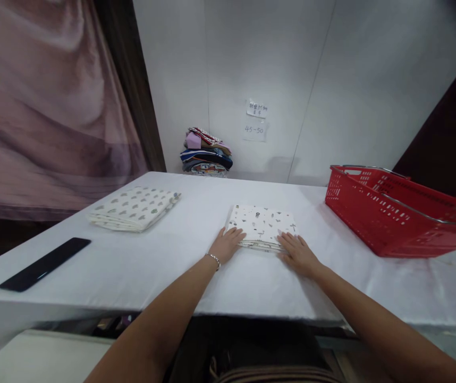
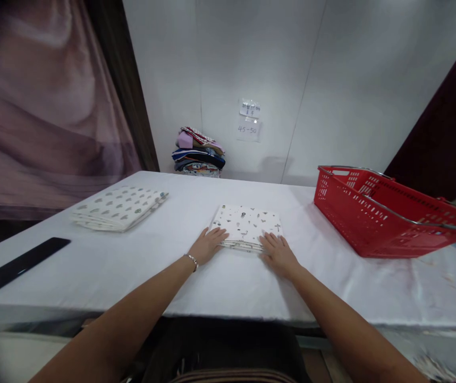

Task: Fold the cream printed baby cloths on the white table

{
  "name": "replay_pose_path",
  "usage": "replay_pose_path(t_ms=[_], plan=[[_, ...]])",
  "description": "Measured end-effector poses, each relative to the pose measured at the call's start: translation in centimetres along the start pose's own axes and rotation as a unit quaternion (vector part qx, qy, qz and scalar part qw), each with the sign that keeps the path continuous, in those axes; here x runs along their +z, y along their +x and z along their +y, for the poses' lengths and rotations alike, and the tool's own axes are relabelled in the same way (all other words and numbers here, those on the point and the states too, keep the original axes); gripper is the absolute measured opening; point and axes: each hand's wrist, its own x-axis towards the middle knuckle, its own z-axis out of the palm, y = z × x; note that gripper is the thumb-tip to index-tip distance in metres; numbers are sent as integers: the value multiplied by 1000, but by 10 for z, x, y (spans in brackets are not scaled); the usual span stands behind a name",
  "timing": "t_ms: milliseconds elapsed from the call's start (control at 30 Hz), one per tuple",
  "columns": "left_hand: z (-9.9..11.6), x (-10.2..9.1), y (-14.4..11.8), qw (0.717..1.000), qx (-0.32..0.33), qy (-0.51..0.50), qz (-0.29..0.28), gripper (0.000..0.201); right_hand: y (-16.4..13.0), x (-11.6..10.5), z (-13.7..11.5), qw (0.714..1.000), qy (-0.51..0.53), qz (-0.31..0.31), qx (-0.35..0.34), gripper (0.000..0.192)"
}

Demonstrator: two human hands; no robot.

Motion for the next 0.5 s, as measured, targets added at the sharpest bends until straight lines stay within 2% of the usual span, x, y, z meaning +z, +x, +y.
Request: replay_pose_path(t_ms=[100, 233, 333, 433, 500], plan=[[-1, -4, -1, 1000, -6, -6, -9, 45, -7, -3, -3, 1000, 6, 4, -1, 55], [5, -13, -1, 999, -23, -20, -35, 44, -5, -12, -9, 999, 36, -31, 17, 54], [16, -20, 4, 999, -23, -21, -11, 42, 9, -21, -21, 999, 34, -26, 31, 50], [28, -23, 10, 999, 8, -19, 27, 37, 20, -24, -34, 999, 46, -14, -2, 46], [31, -24, 12, 999, 22, -23, 17, 31, 22, -20, -38, 998, 59, -17, -18, 45]])
